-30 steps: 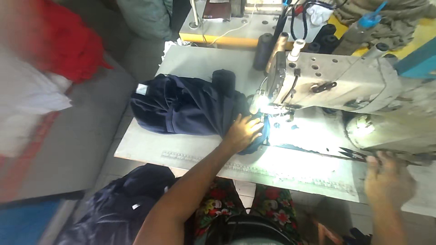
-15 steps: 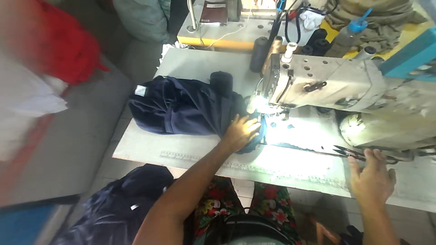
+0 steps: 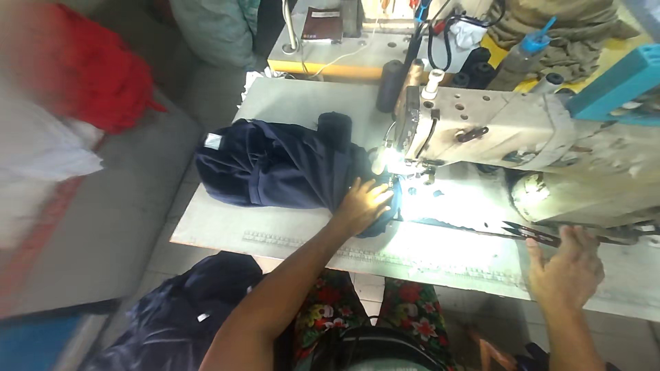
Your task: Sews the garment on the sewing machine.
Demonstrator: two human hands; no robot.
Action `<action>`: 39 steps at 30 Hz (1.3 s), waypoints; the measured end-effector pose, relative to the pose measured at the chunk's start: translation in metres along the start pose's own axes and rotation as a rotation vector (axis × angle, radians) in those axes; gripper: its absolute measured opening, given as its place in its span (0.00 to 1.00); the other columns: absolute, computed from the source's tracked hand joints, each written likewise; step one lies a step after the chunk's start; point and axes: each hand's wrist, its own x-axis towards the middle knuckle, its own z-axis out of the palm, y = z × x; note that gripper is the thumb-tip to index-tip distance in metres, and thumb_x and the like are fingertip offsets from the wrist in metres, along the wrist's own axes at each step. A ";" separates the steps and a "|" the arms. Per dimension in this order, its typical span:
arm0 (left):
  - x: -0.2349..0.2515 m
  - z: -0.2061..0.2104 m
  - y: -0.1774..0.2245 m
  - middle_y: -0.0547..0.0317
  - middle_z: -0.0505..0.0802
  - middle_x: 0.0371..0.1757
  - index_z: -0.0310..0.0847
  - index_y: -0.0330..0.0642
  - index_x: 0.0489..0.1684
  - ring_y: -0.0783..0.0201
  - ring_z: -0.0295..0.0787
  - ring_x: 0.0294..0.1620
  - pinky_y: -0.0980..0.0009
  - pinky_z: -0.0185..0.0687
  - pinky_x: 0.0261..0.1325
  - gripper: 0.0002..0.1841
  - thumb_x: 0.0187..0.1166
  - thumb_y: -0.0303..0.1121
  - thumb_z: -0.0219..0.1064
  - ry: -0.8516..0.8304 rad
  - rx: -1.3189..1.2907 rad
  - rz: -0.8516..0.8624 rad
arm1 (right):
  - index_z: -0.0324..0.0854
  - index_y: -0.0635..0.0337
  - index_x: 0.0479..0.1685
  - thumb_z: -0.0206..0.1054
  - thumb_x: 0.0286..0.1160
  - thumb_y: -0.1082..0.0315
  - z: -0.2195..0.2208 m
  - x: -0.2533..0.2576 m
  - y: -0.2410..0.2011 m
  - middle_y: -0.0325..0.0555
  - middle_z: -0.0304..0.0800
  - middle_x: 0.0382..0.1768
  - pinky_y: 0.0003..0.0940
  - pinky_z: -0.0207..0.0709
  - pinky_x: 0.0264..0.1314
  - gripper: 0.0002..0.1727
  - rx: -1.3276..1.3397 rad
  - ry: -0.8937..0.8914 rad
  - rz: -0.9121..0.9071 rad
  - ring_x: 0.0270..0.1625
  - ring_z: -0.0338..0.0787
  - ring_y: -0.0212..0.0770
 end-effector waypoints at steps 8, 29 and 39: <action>-0.001 0.001 -0.001 0.49 0.90 0.71 0.89 0.46 0.67 0.39 0.83 0.76 0.32 0.68 0.77 0.19 0.87 0.42 0.62 -0.003 0.006 -0.006 | 0.55 0.71 0.90 0.52 0.86 0.41 0.002 0.007 -0.006 0.77 0.56 0.88 0.79 0.40 0.86 0.45 -0.016 0.135 0.000 0.90 0.54 0.77; 0.005 0.002 -0.004 0.49 0.90 0.72 0.88 0.45 0.67 0.39 0.83 0.76 0.32 0.70 0.76 0.18 0.87 0.41 0.62 -0.005 0.020 -0.013 | 0.60 0.64 0.90 0.49 0.88 0.41 0.004 0.006 -0.009 0.81 0.51 0.88 0.79 0.39 0.85 0.41 -0.068 0.134 -0.065 0.89 0.50 0.84; 0.005 0.003 -0.004 0.50 0.90 0.71 0.89 0.44 0.66 0.39 0.83 0.76 0.32 0.70 0.76 0.18 0.87 0.41 0.62 0.004 0.043 -0.020 | 0.64 0.61 0.89 0.48 0.89 0.42 0.006 0.006 -0.007 0.80 0.52 0.88 0.80 0.38 0.85 0.39 -0.074 0.138 -0.076 0.89 0.50 0.83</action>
